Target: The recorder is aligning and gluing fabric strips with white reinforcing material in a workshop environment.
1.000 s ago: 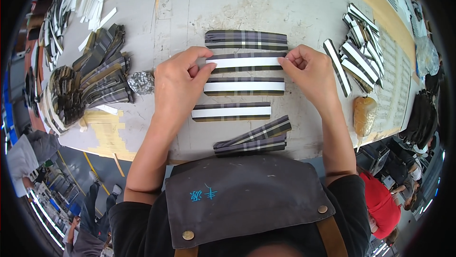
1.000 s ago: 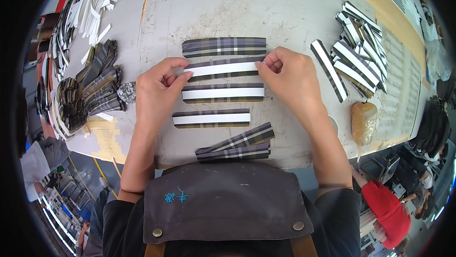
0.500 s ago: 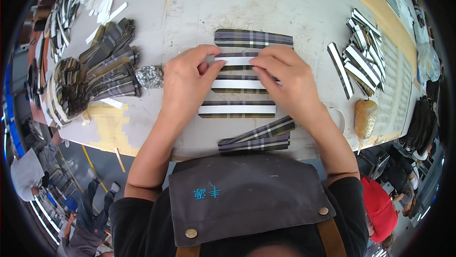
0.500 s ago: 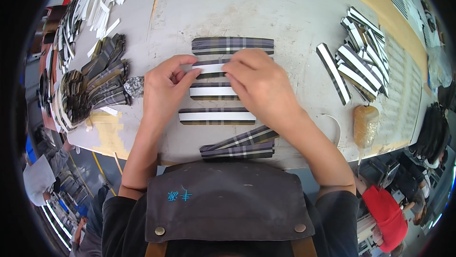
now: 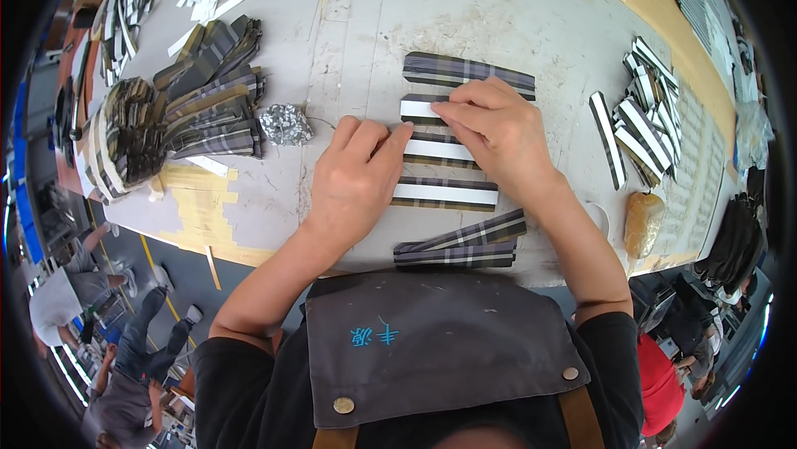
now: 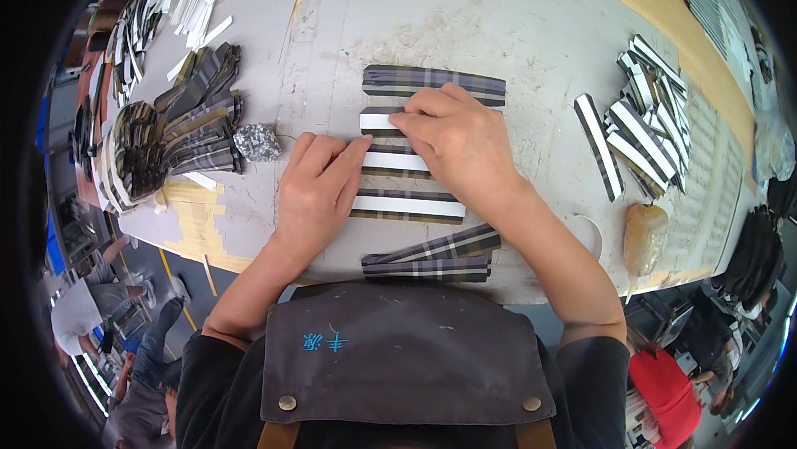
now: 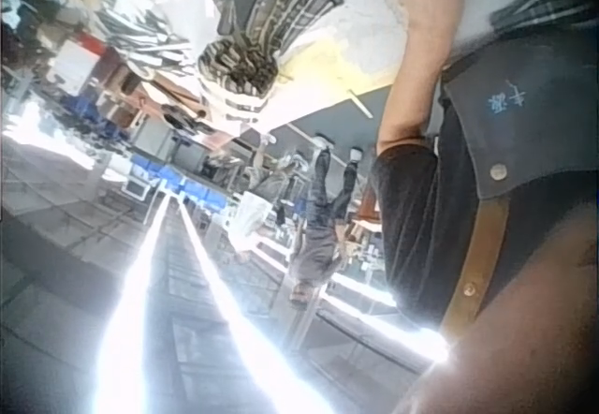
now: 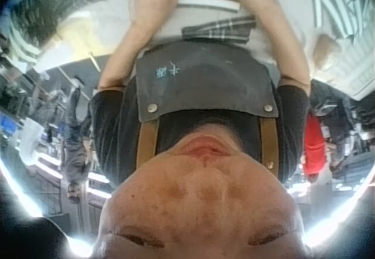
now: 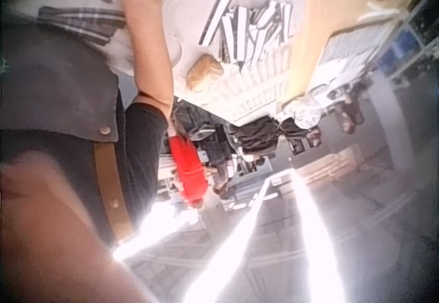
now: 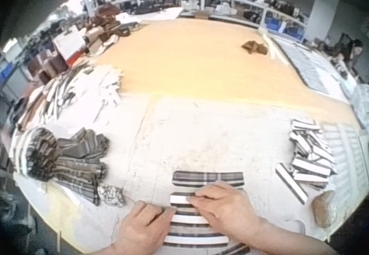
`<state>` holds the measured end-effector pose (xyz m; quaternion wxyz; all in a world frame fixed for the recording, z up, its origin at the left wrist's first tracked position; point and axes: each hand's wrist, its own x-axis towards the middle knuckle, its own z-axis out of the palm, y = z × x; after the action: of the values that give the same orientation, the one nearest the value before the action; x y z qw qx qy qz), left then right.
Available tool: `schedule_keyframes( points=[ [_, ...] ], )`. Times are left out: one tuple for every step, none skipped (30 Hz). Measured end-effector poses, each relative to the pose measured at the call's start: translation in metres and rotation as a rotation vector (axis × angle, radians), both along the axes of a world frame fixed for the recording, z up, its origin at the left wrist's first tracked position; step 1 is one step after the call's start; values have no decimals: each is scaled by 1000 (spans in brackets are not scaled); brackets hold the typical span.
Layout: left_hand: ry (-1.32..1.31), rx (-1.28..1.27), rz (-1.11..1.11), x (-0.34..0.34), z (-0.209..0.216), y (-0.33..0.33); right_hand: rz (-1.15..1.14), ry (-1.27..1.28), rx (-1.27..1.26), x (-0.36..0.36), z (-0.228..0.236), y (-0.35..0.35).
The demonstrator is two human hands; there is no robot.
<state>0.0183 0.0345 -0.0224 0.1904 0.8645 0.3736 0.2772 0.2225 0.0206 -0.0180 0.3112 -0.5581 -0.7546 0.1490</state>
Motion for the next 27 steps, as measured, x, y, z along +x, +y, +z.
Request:
schedule_keyframes(
  points=[
    [6,-4,-4,-1,0,0,-3,-2,-5,0,0,0],
    [11,-8,-9,-1,0,0,-7,-4,-11,0,0,0],
    [11,-9,-7,-1,0,0,-5,-4,-11,0,0,0],
    [13,-5,-10,-1,1,1,-5,-9,-6,0,0,0],
    [14,-2,-12,-1,1,1,-5,-14,-1,0,0,0],
    [14,-2,-12,-1,1,1,-5,-14,-1,0,0,0],
    [13,-2,-12,0,1,0,-4,-19,3,0,0,0],
    [12,-2,-12,-1,1,0,-3,-23,8,0,1,0],
    [12,-1,-11,-1,1,0,-3,-23,9,-1,1,-1],
    [13,2,-12,-1,1,0,-7,-29,9,-1,1,-1],
    [14,6,-14,-1,1,0,-12,-34,9,-2,1,-1],
    [15,8,-13,-1,1,0,-11,-33,11,-1,1,-1],
    [8,6,-12,-1,1,0,-8,-38,14,-1,1,-1],
    [1,5,-11,-1,1,0,-6,-41,17,-1,1,-2],
    [-1,5,-12,-1,-1,1,-7,-44,17,-1,0,-2],
    [-11,7,-3,0,-3,2,-14,-48,27,-2,-1,-2],
    [-21,9,5,1,-4,2,-22,-52,37,-2,-2,-3],
    [-20,12,4,2,-3,2,-23,-51,39,-3,-1,-3],
    [8,4,1,3,-2,2,-21,-54,45,-2,0,-4],
    [35,-5,-3,4,-1,2,-21,-58,50,-2,1,-5],
    [36,-2,-3,4,0,2,-21,-58,52,-2,2,-7],
    [49,-1,-3,4,0,3,-30,-46,60,0,3,-11],
    [62,-1,-5,5,1,3,-40,-35,67,3,4,-15],
    [60,1,-9,5,1,3,-44,-37,68,8,5,-22],
    [15,-27,7,5,2,2,-43,-60,84,16,5,-30],
    [-31,-54,22,5,3,2,-42,-84,100,21,5,-38],
    [-35,-57,13,7,5,2,-51,-90,98,25,6,-46]
  ],
)
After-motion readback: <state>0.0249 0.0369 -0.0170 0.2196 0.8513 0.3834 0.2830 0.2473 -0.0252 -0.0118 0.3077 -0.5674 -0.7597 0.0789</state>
